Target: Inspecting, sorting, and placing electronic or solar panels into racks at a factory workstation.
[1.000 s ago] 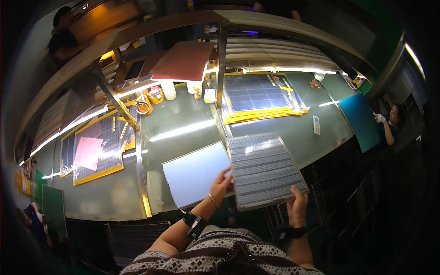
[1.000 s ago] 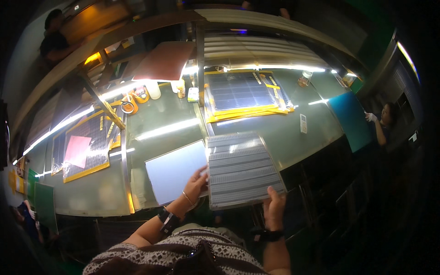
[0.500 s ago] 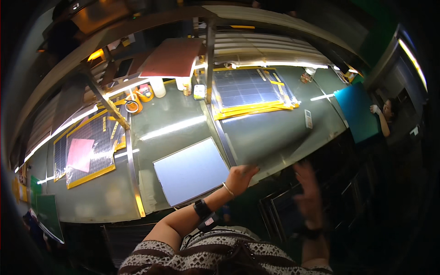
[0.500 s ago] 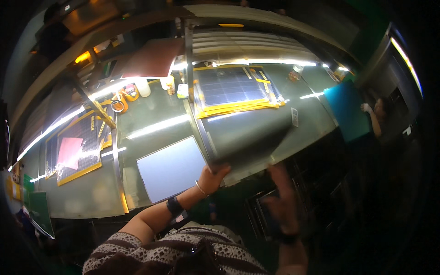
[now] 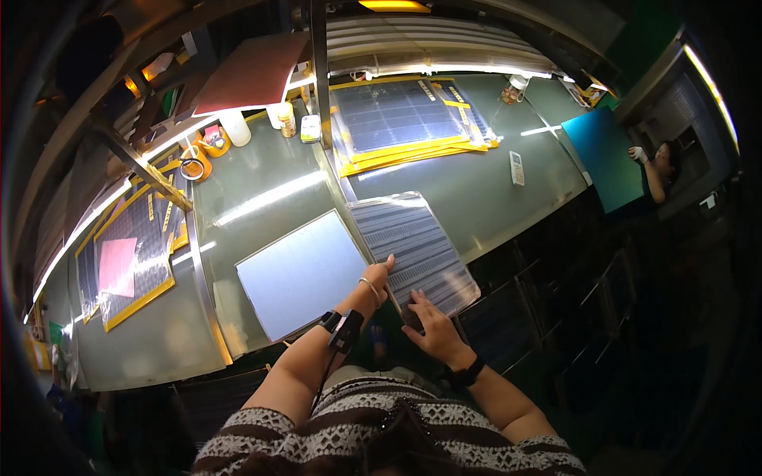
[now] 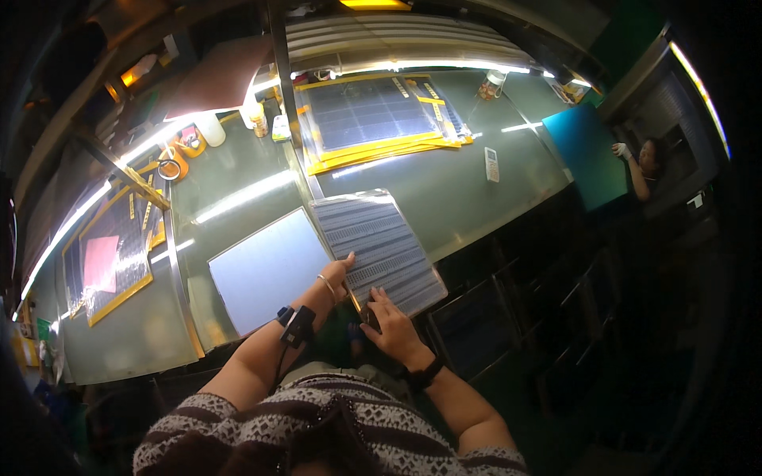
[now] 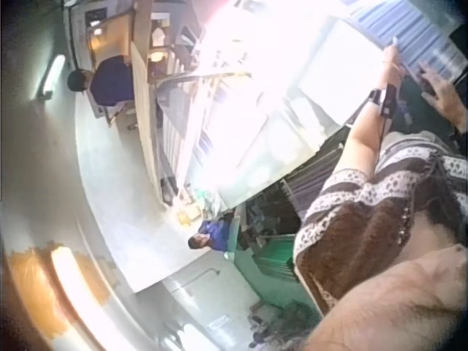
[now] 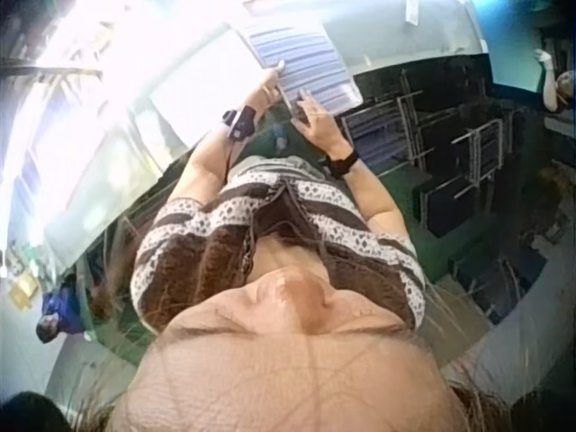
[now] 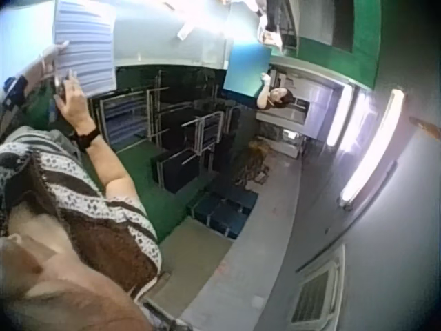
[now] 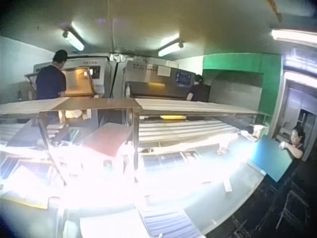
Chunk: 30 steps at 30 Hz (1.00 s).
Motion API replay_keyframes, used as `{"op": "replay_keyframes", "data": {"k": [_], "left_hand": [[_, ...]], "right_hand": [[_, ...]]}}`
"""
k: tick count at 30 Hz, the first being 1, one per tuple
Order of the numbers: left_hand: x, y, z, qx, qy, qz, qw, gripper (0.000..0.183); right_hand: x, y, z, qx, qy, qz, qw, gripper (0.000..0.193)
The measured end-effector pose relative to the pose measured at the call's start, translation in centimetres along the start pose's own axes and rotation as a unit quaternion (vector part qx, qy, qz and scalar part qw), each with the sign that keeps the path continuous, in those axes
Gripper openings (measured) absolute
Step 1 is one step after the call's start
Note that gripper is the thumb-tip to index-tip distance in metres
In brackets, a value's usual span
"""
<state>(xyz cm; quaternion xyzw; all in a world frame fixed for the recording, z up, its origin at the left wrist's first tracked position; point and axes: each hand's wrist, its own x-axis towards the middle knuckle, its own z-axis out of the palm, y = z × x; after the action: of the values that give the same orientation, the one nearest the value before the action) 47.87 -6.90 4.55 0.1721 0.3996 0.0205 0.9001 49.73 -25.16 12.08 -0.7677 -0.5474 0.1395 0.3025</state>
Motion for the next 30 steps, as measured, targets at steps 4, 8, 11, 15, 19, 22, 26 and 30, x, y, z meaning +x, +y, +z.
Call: {"op": "replay_keyframes", "data": {"k": [4,8,11,15,19,22,26,30], "left_hand": [[1.0,-0.7,-1.0,0.056,0.076,-0.004,0.996,0.037],[2.7,-1.2,-2.6,0.014,0.051,0.004,0.999,0.047],[3.0,-1.2,-2.5,-0.025,0.044,-0.026,0.998,0.046],[0.7,-0.3,-0.6,-0.014,0.052,-0.012,0.998,0.041],[2.2,-0.2,-2.1,0.006,0.07,0.039,0.997,0.04],[2.1,-0.2,-2.2,0.045,0.072,0.03,0.996,0.048],[-0.6,0.2,-1.2,-0.016,-0.206,-0.02,0.978,0.067],[3.6,-2.8,-3.9,0.047,-0.02,0.047,0.998,0.046]], "right_hand": [[-0.6,1.5,1.6,0.061,-0.04,0.053,0.996,0.045],[-0.4,1.5,2.8,0.055,-0.007,0.037,0.998,0.031],[-0.4,1.9,4.2,-0.041,0.03,0.012,0.999,0.024],[-0.3,3.1,4.9,-0.079,0.063,0.016,0.995,0.018],[0.3,3.1,5.2,-0.112,0.094,-0.021,0.989,0.016],[0.8,4.4,4.8,-0.103,0.017,0.106,0.989,0.014],[1.9,5.6,2.2,0.072,0.14,0.161,0.974,0.008],[4.7,3.5,0.4,0.026,0.1,0.128,0.986,0.008]]}}
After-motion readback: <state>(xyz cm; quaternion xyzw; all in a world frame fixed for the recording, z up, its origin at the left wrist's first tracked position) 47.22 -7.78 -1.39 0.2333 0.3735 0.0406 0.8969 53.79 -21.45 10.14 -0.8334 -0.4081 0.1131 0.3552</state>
